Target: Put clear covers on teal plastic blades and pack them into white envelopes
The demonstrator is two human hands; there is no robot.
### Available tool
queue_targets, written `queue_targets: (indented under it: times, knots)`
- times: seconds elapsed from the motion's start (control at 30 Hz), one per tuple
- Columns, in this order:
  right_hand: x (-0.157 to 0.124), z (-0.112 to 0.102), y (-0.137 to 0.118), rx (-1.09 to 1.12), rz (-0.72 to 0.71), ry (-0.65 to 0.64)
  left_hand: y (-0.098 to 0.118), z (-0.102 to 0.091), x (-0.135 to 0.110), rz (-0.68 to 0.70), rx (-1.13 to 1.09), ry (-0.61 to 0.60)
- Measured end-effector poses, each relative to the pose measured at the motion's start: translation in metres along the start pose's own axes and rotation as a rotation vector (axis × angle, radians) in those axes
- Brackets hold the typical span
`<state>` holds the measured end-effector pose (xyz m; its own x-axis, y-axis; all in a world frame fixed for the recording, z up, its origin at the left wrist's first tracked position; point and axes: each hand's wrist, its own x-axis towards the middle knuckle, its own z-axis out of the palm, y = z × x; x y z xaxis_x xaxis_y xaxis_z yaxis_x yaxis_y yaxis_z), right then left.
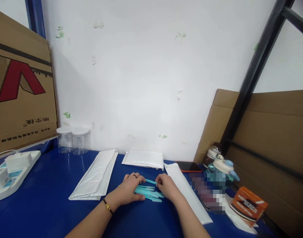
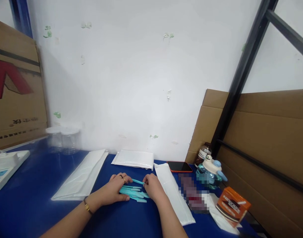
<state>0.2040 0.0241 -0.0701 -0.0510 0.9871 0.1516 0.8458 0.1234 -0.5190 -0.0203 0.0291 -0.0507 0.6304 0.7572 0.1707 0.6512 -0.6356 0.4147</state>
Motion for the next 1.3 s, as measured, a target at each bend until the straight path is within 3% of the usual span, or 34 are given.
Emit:
queue_targets:
  times: [0.13,0.27,0.43,0.77,0.97,1.1,1.2,1.3]
  knots:
    - [-0.009,-0.013,-0.016,0.090,-0.139,0.062,0.009,-0.010,0.001,0.019,0.056,0.233]
    - [-0.017,-0.021,-0.030,0.179,-0.255,0.028,0.009,-0.014,0.004,0.052,0.108,0.163]
    - [-0.016,-0.018,-0.029,0.180,-0.279,0.022,0.001,-0.007,0.013,-0.020,0.042,0.195]
    - [-0.002,-0.019,0.011,-0.055,-0.103,0.027,-0.034,0.007,0.028,-0.249,0.011,0.151]
    - [-0.004,-0.010,-0.003,-0.104,-0.263,0.037,-0.035,0.007,0.024,-0.220,-0.007,0.221]
    - [-0.005,-0.002,-0.014,-0.138,-0.319,-0.042,-0.031,0.002,0.020,-0.117,-0.002,0.128]
    - [-0.003,0.001,-0.015,-0.191,-0.309,-0.032,-0.031,0.001,0.021,-0.067,0.018,0.053]
    - [-0.003,0.001,-0.016,-0.239,-0.303,-0.007,-0.029,0.002,0.022,-0.045,0.029,0.056]
